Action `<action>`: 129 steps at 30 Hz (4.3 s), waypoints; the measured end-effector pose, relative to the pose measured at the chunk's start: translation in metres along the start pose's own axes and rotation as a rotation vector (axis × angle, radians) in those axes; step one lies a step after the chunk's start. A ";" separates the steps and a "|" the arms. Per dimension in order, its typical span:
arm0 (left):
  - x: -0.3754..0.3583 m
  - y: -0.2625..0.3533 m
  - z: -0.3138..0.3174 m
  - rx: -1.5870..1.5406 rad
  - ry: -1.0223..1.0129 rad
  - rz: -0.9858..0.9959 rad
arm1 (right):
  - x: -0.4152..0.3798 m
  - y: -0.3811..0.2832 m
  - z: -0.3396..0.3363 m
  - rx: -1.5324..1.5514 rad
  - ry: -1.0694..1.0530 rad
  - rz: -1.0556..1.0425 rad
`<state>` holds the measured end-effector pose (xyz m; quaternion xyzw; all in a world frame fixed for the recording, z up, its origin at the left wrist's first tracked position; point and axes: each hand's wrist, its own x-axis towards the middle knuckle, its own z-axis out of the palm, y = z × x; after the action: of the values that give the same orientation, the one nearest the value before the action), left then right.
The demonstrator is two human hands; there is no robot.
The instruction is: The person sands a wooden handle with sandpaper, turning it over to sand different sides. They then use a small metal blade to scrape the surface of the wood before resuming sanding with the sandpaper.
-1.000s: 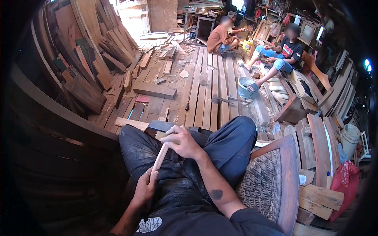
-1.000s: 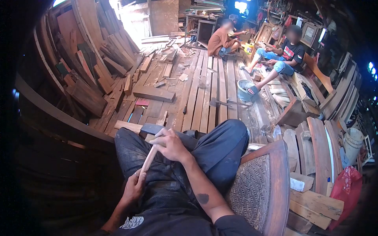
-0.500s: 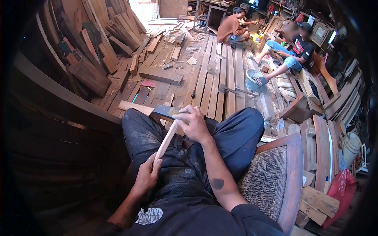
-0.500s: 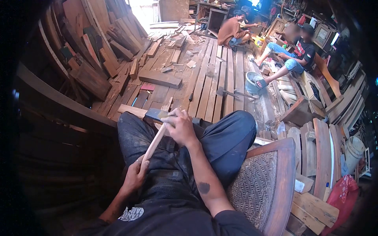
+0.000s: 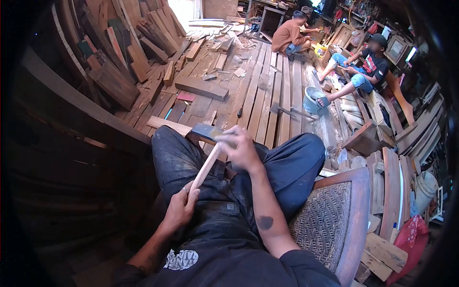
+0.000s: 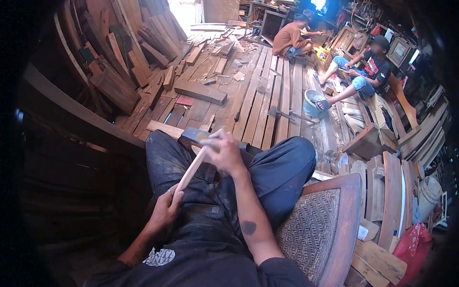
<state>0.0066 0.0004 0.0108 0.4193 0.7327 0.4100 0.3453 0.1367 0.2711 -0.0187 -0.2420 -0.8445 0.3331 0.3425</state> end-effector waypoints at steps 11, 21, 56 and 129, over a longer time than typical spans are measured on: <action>-0.001 -0.008 0.002 -0.011 -0.001 0.022 | 0.005 -0.006 -0.004 -0.060 0.014 0.014; 0.001 -0.015 0.008 -0.001 0.051 0.100 | 0.000 -0.014 -0.003 -0.124 -0.027 -0.099; -0.001 -0.001 0.000 0.119 0.084 0.095 | 0.005 -0.015 -0.004 -0.086 -0.058 0.011; 0.000 -0.006 0.001 0.024 0.031 0.019 | -0.004 -0.023 0.004 -0.296 0.098 0.000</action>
<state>0.0056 -0.0014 0.0056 0.4237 0.7389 0.4110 0.3249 0.1322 0.2521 -0.0058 -0.3058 -0.8667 0.1926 0.3438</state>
